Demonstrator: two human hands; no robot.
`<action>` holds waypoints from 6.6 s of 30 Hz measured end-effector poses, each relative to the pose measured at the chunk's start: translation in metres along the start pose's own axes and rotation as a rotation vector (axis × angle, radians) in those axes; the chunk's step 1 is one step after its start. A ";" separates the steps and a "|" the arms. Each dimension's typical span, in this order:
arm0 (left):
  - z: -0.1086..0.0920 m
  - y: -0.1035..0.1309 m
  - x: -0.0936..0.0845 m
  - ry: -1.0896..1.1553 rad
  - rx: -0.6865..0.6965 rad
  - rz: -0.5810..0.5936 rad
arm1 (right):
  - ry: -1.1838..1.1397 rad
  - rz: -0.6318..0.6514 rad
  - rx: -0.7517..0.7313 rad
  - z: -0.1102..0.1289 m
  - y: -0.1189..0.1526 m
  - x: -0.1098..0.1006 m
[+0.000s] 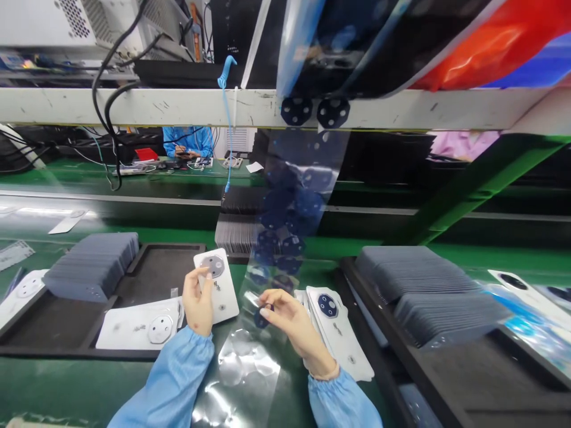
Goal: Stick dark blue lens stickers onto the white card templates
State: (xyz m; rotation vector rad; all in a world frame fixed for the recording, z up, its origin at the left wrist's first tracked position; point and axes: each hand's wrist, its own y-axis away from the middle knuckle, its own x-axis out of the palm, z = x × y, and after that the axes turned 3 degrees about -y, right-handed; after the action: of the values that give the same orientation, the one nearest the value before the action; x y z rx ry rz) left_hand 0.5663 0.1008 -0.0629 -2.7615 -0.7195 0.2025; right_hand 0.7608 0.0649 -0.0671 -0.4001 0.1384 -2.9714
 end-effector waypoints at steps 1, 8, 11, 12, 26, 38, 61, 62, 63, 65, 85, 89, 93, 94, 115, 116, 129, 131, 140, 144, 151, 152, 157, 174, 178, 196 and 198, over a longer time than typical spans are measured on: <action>-0.003 0.001 0.000 0.047 0.003 -0.039 | -0.043 -0.035 0.033 -0.001 -0.001 -0.001; -0.024 0.015 0.006 0.308 -0.122 0.120 | -0.299 -0.210 0.098 0.008 -0.003 0.003; -0.025 0.027 0.014 0.302 -0.246 0.354 | -0.281 -0.288 0.044 0.010 -0.001 0.006; -0.025 0.032 0.017 0.298 -0.278 0.412 | -0.249 -0.312 0.020 0.010 -0.001 0.007; -0.013 0.058 0.025 0.402 -0.389 0.739 | 0.056 -0.494 -0.016 -0.005 0.003 0.015; -0.019 0.060 0.027 0.466 -0.446 0.738 | 0.142 -0.641 -0.080 -0.007 0.007 0.020; -0.022 0.060 0.027 0.480 -0.481 0.717 | 0.210 -0.677 -0.112 -0.006 0.008 0.023; -0.022 0.060 0.027 0.479 -0.486 0.716 | 0.212 -0.677 -0.107 -0.007 0.008 0.023; -0.022 0.059 0.027 0.478 -0.489 0.716 | 0.215 -0.676 -0.102 -0.008 0.008 0.023; -0.021 0.059 0.027 0.472 -0.491 0.718 | 0.217 -0.669 -0.097 -0.009 0.009 0.023; -0.013 0.058 0.028 0.507 -0.484 0.721 | 0.174 -0.667 -0.097 -0.008 0.008 0.024; -0.008 0.055 0.029 0.516 -0.486 0.688 | 0.333 -0.560 -0.418 -0.002 0.020 0.031; -0.004 0.054 0.030 0.481 -0.544 0.609 | 0.555 -0.280 -0.699 0.005 0.034 0.043; -0.004 0.054 0.030 0.481 -0.534 0.608 | 0.522 -0.302 -0.674 0.005 0.034 0.044; -0.015 0.061 0.029 0.510 -0.468 0.706 | 0.108 -0.737 -0.028 -0.010 0.013 0.027; -0.015 0.060 0.029 0.513 -0.470 0.708 | 0.110 -0.739 -0.032 -0.010 0.013 0.027; -0.015 0.060 0.030 0.540 -0.462 0.723 | 0.082 -0.737 -0.057 -0.017 0.012 0.025; -0.014 0.060 0.029 0.536 -0.456 0.721 | 0.080 -0.737 -0.054 -0.018 0.012 0.024; -0.014 0.060 0.029 0.517 -0.444 0.721 | 0.051 -0.747 -0.073 -0.016 0.011 0.026; -0.014 0.060 0.029 0.516 -0.450 0.726 | 0.068 -0.747 -0.060 -0.016 0.011 0.027; -0.014 0.059 0.029 0.511 -0.460 0.725 | 0.078 -0.745 -0.066 -0.018 0.012 0.027; -0.014 0.059 0.029 0.510 -0.462 0.724 | 0.080 -0.743 -0.069 -0.018 0.012 0.026; -0.013 0.060 0.029 0.501 -0.452 0.722 | 0.112 -0.732 -0.072 -0.020 0.013 0.025; -0.012 0.062 0.031 0.404 -0.448 0.578 | 0.708 -0.665 -0.499 -0.016 0.016 0.034; -0.012 0.064 0.031 0.375 -0.426 0.475 | 0.937 -0.612 -0.475 -0.024 0.023 0.030; -0.014 0.062 0.029 0.366 -0.438 0.652 | 0.151 -0.214 0.065 -0.002 0.001 0.011; -0.014 0.061 0.029 0.355 -0.439 0.685 | 0.051 -0.205 0.128 -0.001 0.000 0.008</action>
State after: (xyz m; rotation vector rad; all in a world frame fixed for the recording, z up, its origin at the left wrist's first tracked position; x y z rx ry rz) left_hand 0.6222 0.0609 -0.0698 -3.2202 0.3286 -0.3506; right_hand 0.7530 0.0638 -0.0662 -0.3418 -0.0938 -3.1699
